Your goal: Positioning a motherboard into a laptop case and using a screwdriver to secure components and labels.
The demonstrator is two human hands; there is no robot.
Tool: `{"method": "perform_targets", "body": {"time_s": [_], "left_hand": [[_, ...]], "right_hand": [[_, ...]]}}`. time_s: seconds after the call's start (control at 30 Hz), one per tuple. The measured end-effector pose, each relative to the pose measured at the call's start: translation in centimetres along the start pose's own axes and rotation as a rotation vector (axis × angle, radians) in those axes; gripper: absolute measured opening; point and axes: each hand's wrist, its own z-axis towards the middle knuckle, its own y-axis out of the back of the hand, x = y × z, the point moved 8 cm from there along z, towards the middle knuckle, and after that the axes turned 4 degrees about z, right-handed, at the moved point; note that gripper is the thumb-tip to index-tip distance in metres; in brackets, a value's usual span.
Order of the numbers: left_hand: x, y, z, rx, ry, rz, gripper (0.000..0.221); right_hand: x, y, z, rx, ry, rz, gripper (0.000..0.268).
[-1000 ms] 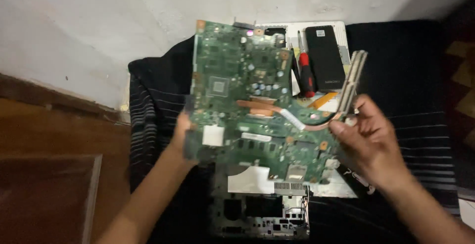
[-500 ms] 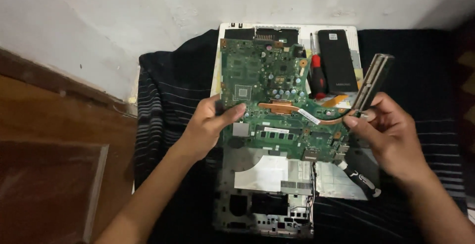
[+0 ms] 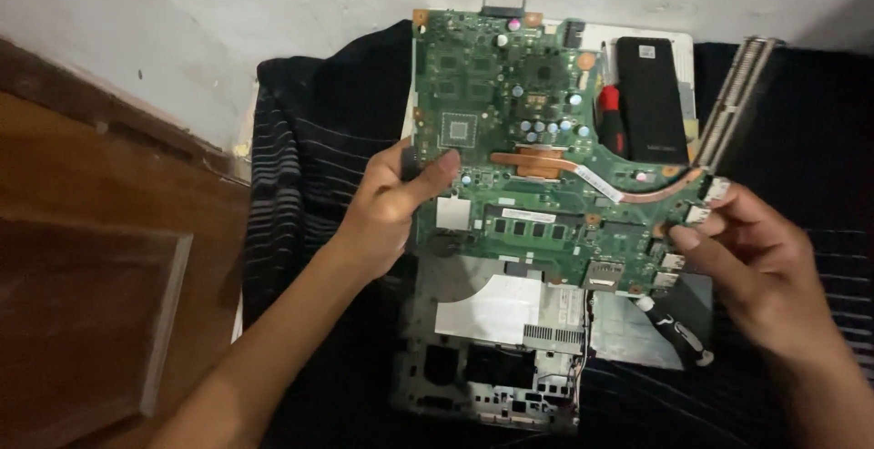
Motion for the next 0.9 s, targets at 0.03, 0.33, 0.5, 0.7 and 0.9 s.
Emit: {"method": "perform_targets", "body": {"time_s": [0.03,0.33,0.5,0.7,0.9], "left_hand": [[0.0,-0.2,0.0,0.015,0.011,-0.007,0.026],[-2.1,-1.3,-0.8,0.184,-0.027,-0.069,0.017],[-3.0,-2.3,-1.4,0.279,-0.042,0.0,0.046],[-2.2,-3.0,-1.3,0.276,0.145,0.237,0.054],[-1.1,-3.0,-1.1,0.309,0.1,0.167,0.038]], "right_hand": [[0.3,-0.1,-0.1,-0.04,-0.01,0.011,0.027],[1.3,1.8,-0.8,-0.272,-0.017,0.07,0.009],[1.7,2.8,-0.5,-0.342,-0.021,0.062,0.018],[1.1,2.7,-0.2,-0.33,-0.004,0.145,0.02],[1.0,3.1,-0.2,-0.369,0.034,0.175,0.023]]}}
